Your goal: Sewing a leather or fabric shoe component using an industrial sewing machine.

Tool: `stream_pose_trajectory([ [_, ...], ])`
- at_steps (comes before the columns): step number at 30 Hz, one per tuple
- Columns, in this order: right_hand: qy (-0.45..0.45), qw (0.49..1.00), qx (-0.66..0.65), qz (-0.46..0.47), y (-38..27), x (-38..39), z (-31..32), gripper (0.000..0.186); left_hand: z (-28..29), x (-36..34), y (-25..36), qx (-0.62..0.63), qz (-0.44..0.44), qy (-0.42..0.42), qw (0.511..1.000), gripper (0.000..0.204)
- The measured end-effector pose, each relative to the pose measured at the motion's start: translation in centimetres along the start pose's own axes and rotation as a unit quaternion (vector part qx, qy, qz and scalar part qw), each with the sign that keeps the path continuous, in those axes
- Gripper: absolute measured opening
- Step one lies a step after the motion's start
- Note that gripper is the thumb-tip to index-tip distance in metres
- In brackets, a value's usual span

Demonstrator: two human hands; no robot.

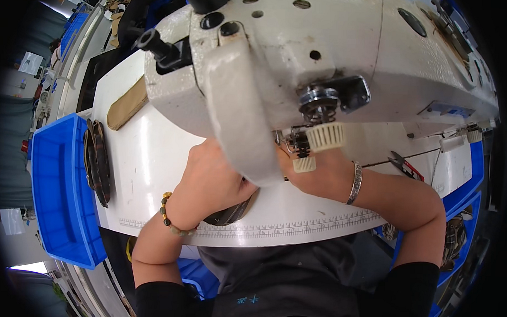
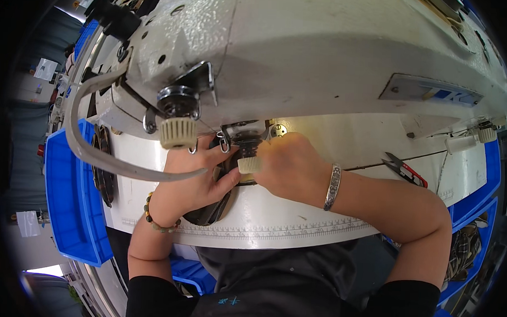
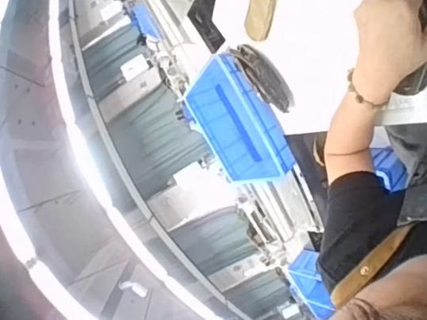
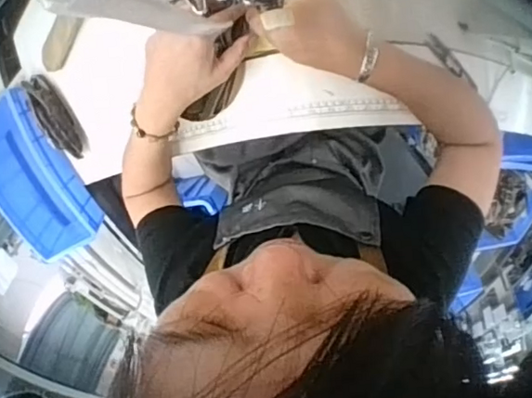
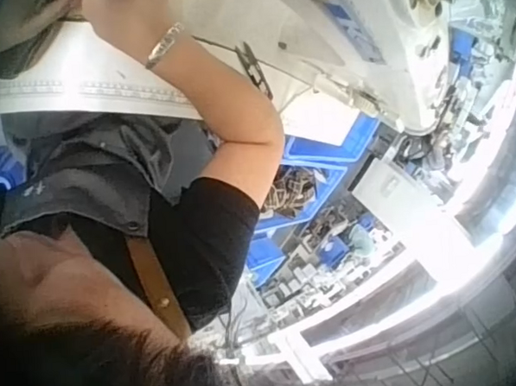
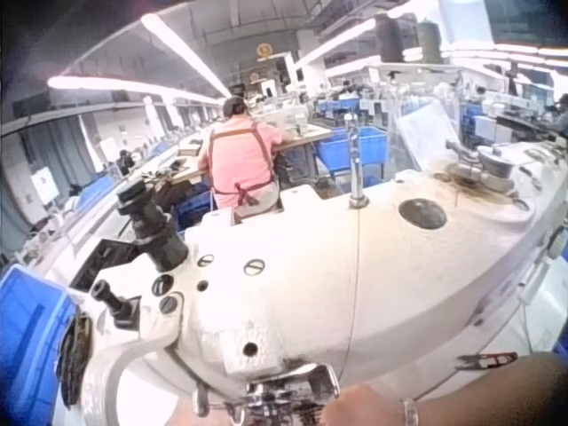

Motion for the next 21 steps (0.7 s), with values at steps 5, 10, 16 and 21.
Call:
stream_pose_trajectory([
  [5,0.037,0.999,-0.023,-0.012,-0.2,-0.3,0.6,0.010,0.2,0.0,0.2,-0.022,0.009,0.014,1.000,0.032],
  [10,0.035,0.991,-0.105,-0.080,0.9,0.0,-0.1,0.015,-0.6,-0.2,-0.4,0.018,0.014,0.046,0.999,0.027],
  [16,0.042,0.995,-0.054,-0.071,0.7,-0.1,0.2,0.015,-0.8,0.3,-2.3,0.111,0.042,0.038,0.992,0.018],
  [21,0.045,0.992,-0.091,-0.079,1.3,0.3,-1.4,0.012,-0.1,0.1,-2.3,0.167,0.117,-0.049,0.978,0.023],
])
Point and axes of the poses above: each hand's wrist, its own x-axis away from the middle knuckle, its own z-axis out of the back of the hand, y = z × x, the point moved 4 cm from there along -x, towards the middle knuckle, and after that the axes turned 15 degrees about -x, right-handed, at the moved point
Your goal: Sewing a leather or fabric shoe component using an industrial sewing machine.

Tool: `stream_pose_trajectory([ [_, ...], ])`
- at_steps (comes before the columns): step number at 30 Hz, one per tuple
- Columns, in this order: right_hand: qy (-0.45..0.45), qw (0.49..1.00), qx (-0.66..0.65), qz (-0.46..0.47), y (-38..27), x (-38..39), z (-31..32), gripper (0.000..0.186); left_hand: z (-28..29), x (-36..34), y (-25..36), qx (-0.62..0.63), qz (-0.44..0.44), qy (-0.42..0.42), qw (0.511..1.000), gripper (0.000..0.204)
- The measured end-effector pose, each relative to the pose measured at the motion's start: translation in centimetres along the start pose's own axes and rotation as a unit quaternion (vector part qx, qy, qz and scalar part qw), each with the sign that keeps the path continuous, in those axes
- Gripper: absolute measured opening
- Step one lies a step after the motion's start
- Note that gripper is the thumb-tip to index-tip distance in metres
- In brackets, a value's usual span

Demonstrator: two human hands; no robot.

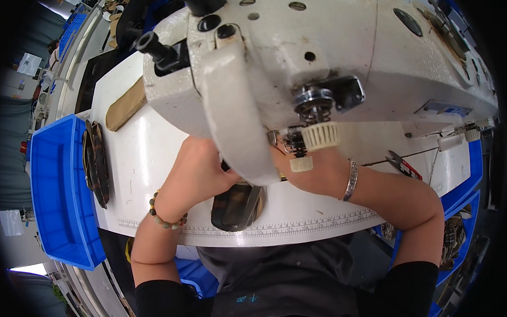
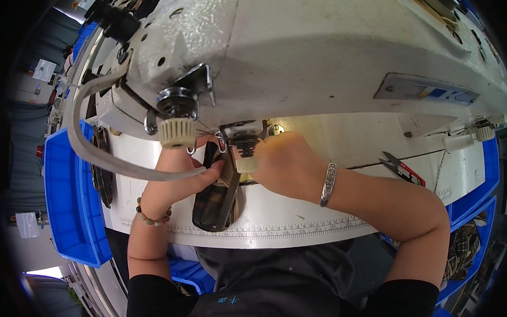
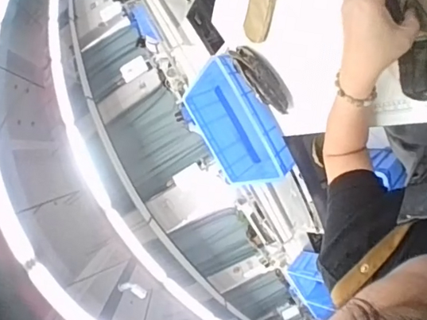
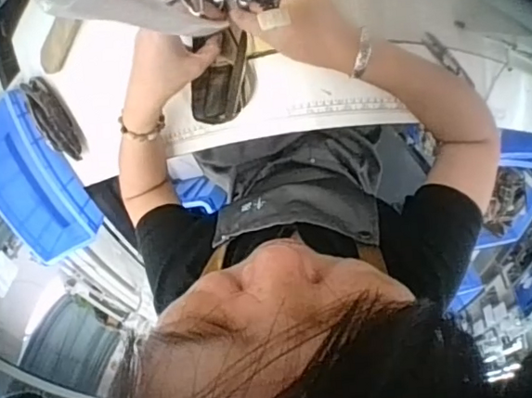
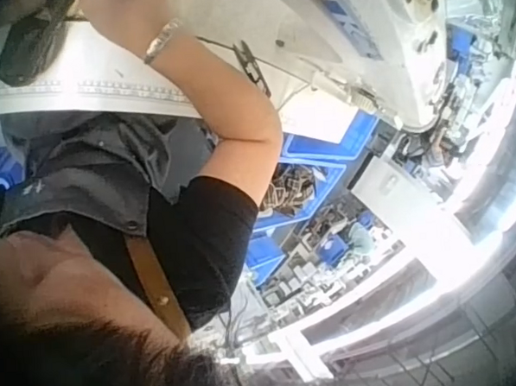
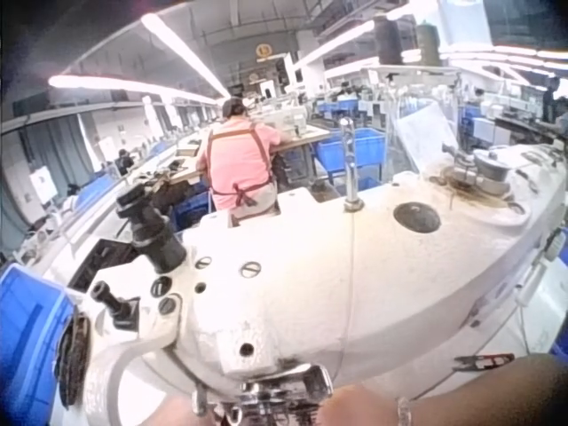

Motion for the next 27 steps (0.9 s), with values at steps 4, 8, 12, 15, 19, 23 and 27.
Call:
stream_pose_trajectory([
  [4,-0.034,0.994,0.015,0.106,-2.1,-0.4,0.0,0.011,-0.6,-0.1,-1.3,0.019,0.000,0.076,0.997,0.026],
  [8,-0.114,0.956,-0.015,0.271,-5.7,1.1,0.2,0.011,-0.4,-0.7,-3.5,0.155,0.064,0.073,0.983,0.027],
  [12,-0.082,0.947,-0.011,0.310,-6.4,0.6,1.2,0.012,-0.4,-0.5,-2.9,0.143,0.079,0.040,0.986,0.018],
  [15,0.000,0.943,0.037,0.331,-6.5,0.8,1.6,0.011,-0.2,0.3,-1.1,-0.114,-0.090,0.133,0.980,0.017],
  [19,0.118,0.928,0.077,0.345,-6.5,0.9,2.4,0.011,0.5,1.0,1.4,-0.055,-0.259,0.099,0.959,0.017],
  [23,0.145,0.927,0.076,0.337,-6.3,0.7,2.6,0.013,-0.1,0.7,2.0,-0.143,-0.194,0.107,0.965,0.027],
  [27,0.133,0.936,0.058,0.322,-6.2,0.3,3.1,0.017,-1.7,1.0,2.5,-0.200,-0.265,0.195,0.923,0.027],
])
Point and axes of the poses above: each hand's wrist, its own x-axis away from the middle knuckle, its own z-axis out of the back of the hand, y = z × x, the point moved 4 cm from there along -x, towards the middle knuckle, and after that the axes turned 15 degrees about -x, right-handed, at the moved point
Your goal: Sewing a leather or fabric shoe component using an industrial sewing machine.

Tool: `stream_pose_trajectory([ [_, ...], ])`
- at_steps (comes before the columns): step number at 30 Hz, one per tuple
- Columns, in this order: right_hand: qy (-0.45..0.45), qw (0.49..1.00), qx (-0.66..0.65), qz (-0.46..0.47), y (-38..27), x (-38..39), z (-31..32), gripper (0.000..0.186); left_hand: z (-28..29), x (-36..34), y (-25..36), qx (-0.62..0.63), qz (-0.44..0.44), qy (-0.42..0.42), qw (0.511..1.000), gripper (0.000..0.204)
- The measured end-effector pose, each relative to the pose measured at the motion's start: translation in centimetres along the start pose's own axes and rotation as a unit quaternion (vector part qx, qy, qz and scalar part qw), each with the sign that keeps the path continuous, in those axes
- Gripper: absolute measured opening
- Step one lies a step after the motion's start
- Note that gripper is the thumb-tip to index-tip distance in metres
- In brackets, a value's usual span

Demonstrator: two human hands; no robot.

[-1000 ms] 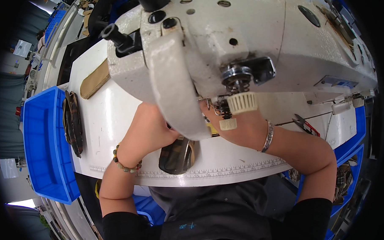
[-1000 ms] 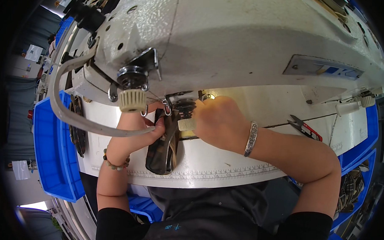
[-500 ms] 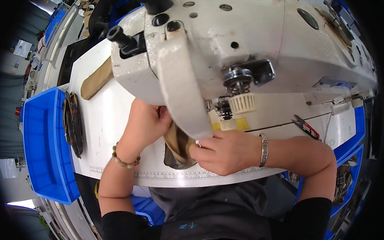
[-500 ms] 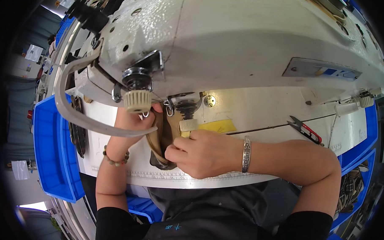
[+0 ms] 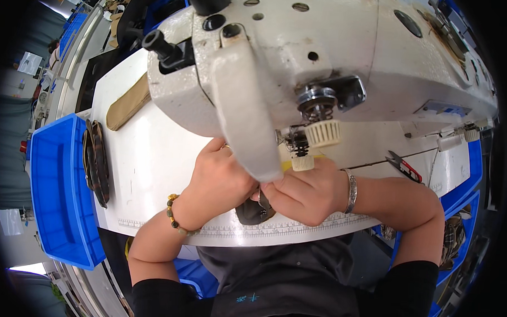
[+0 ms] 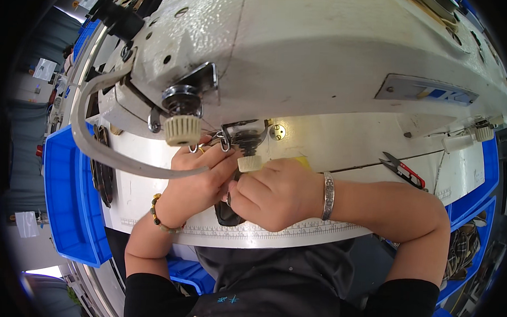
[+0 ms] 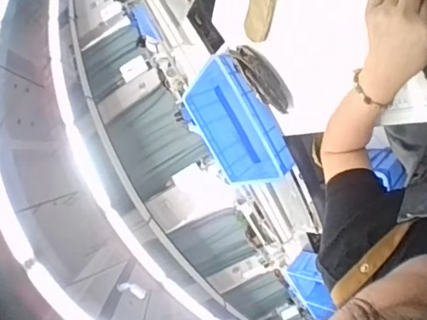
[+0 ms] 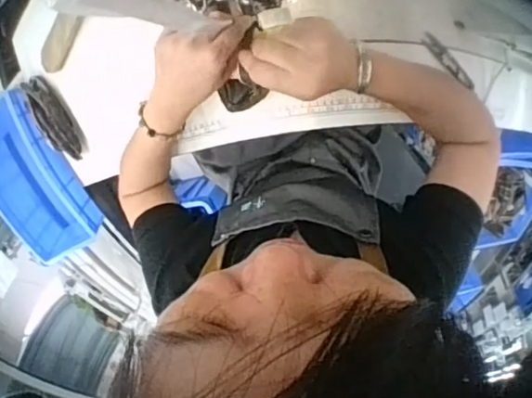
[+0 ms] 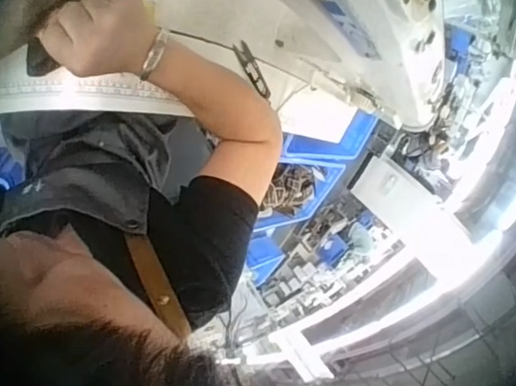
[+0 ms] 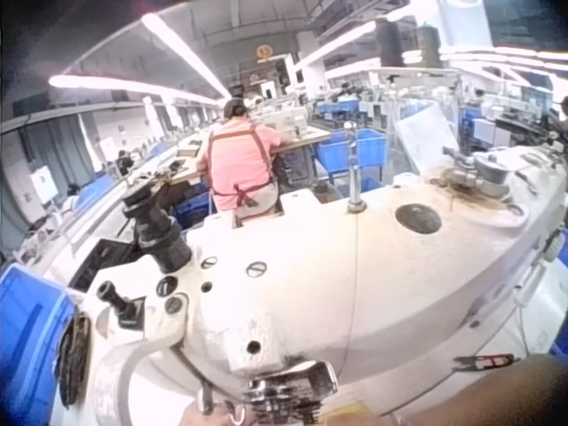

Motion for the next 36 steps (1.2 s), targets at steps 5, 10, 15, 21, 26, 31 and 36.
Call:
stream_pose_trajectory([
  [5,-0.125,0.989,0.022,-0.079,1.1,0.3,-0.2,0.013,-0.5,1.3,-2.5,0.056,0.151,-0.091,0.983,0.021],
  [10,-0.170,0.980,0.040,-0.098,1.0,0.5,-1.5,0.020,-0.5,1.3,-2.9,0.061,0.156,-0.101,0.981,0.023],
  [15,-0.206,0.973,0.053,-0.091,1.2,1.9,-3.0,0.018,-0.3,0.7,-1.4,0.037,0.109,-0.034,0.993,0.030],
  [21,-0.149,0.984,-0.024,-0.095,1.4,1.4,-3.0,0.010,0.5,-0.3,-0.4,-0.067,0.050,-0.036,0.996,0.036],
  [26,-0.206,0.973,-0.005,-0.103,1.1,1.3,-2.9,0.011,-0.6,0.3,-0.8,0.024,0.084,-0.096,0.992,0.039],
  [31,-0.173,0.978,0.037,-0.109,0.7,0.9,-2.8,0.011,-1.0,0.6,-1.4,0.039,0.120,-0.139,0.982,0.042],
  [36,-0.189,0.980,0.023,-0.067,0.9,1.0,-2.3,0.010,-0.7,0.1,-0.4,0.041,0.154,-0.201,0.967,0.045],
])
Point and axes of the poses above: each hand's wrist, its own x-axis away from the middle knuckle, its own z-axis out of the back of the hand, y = z × x, the point moved 4 cm from there along -x, towards the middle knuckle, and after that the axes turned 15 degrees about -x, right-handed, at the moved point
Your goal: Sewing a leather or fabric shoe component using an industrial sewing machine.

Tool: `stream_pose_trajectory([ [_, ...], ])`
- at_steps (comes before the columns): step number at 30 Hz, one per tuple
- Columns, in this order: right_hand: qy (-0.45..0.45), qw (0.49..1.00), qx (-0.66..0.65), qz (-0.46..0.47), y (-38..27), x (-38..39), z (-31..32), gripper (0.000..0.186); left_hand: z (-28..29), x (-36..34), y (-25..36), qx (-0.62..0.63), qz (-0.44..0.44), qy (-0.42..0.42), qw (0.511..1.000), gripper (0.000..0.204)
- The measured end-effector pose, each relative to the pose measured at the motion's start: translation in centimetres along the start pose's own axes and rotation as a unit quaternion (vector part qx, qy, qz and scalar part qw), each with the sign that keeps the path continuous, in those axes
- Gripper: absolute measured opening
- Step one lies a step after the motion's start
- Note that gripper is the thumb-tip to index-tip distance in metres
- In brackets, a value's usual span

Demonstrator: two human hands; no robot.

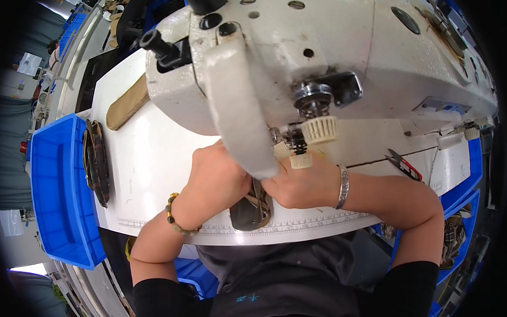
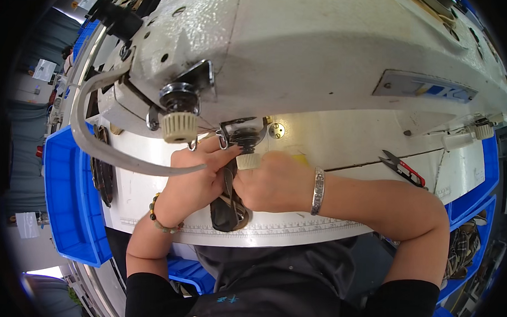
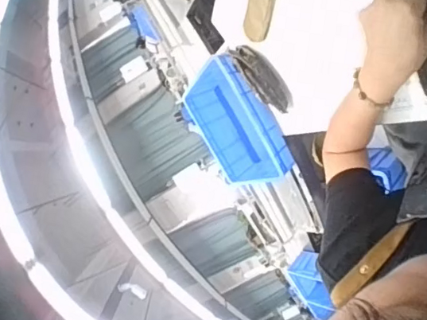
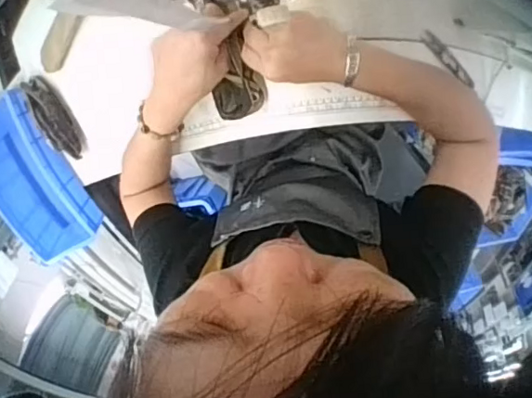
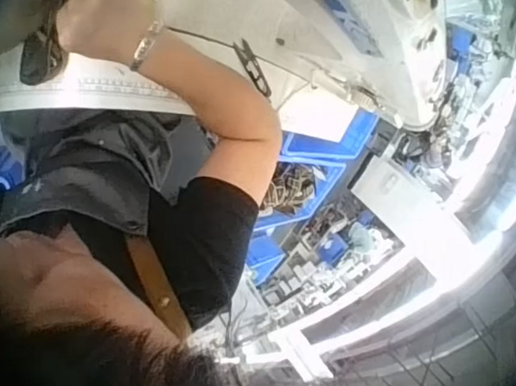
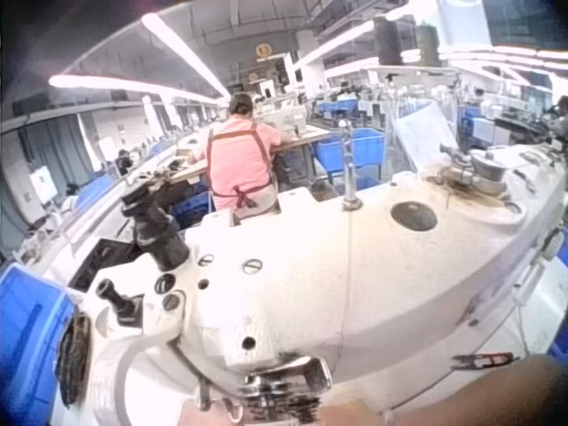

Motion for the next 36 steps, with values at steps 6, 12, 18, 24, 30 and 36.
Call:
stream_pose_trajectory([
  [6,-0.012,0.998,-0.057,-0.032,0.2,0.3,0.3,0.012,-0.2,0.0,0.4,-0.009,-0.015,0.007,1.000,0.045],
  [12,0.010,0.999,-0.010,-0.045,0.7,0.8,-0.8,0.011,-0.3,-0.2,0.3,-0.002,0.003,0.054,0.999,0.040],
  [18,0.027,0.998,-0.030,-0.043,0.8,0.5,-0.4,0.012,-0.4,-0.3,0.2,-0.011,0.009,0.058,0.998,0.034],
  [24,-0.065,0.996,-0.065,0.016,-1.7,0.5,0.3,0.016,1.5,0.9,1.4,-0.036,-0.047,0.119,0.991,0.021],
  [30,-0.052,0.999,0.005,0.011,-2.8,0.6,0.4,0.021,1.4,1.4,1.7,-0.049,-0.118,0.095,0.987,0.035],
  [36,-0.054,0.998,-0.005,-0.024,-2.9,0.8,0.3,0.020,1.2,0.9,1.5,-0.011,-0.124,0.053,0.991,0.035],
])
Point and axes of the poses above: each hand's wrist, its own x-axis away from the middle knuckle, its own z-axis out of the back of the hand, y = z × x, the point moved 4 cm from there along -x, towards the middle knuckle, and after that the axes turned 15 degrees about -x, right-handed, at the moved point
